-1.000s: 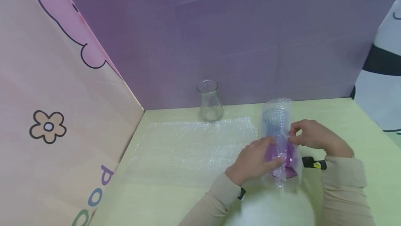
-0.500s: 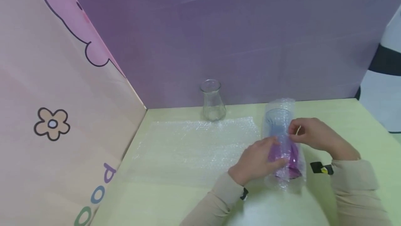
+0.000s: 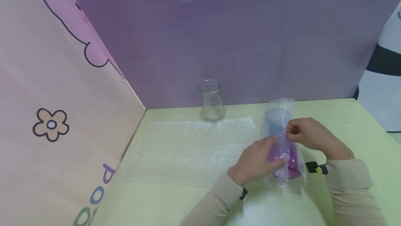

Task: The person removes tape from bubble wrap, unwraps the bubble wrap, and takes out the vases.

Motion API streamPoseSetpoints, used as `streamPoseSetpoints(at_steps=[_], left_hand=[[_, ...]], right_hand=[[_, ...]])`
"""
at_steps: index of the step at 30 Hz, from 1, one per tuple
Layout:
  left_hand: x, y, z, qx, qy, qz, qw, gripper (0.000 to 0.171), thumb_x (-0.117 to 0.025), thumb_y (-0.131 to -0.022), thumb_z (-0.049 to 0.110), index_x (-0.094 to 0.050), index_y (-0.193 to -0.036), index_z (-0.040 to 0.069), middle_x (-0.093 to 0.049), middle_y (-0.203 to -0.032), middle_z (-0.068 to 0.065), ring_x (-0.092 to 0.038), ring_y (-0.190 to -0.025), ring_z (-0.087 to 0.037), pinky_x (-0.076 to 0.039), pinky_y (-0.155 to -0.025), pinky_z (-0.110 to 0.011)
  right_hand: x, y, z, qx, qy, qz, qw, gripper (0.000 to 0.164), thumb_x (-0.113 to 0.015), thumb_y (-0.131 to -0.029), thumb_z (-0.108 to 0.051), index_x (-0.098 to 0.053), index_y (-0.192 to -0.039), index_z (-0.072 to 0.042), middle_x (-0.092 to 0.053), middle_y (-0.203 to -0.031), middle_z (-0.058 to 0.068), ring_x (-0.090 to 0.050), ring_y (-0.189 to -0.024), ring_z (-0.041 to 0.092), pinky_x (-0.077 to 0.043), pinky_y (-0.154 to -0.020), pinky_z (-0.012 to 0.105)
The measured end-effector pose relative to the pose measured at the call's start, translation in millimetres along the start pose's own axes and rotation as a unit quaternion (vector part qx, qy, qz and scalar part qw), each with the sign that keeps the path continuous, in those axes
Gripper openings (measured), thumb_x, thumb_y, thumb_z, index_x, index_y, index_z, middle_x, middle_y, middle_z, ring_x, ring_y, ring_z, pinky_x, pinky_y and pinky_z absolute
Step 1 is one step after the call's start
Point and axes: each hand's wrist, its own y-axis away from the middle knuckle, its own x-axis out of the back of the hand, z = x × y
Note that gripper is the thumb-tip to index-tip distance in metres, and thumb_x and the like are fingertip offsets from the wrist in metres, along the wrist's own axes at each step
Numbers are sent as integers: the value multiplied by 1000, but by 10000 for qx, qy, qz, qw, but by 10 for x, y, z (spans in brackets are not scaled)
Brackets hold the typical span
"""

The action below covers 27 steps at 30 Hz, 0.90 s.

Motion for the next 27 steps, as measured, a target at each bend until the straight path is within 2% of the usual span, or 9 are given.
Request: streamPoseSetpoints(at_steps=[14,27], left_hand=[[-14,5,9,59,16,-66,10000,64,-53,-101,57,-46,-150,16,-56,-151,3,-61,-129,-10,-53,-105,-24],[-24,-5,-8,31,-44,-27,10000,65,-52,-101,59,-46,-150,17,-58,-149,3,-62,-128,-10,-54,-103,-25]], right_hand=[[13,33,41,24,-276,-126,9995,12,-68,-90,-4,-67,-83,-14,-64,-75,-7,-52,-67,5,-47,-60,22],[15,41,96,168,-319,-112,9993,14,-67,-91,-2,-65,-84,-14,-61,-74,-8,-50,-66,2,-47,-59,21]])
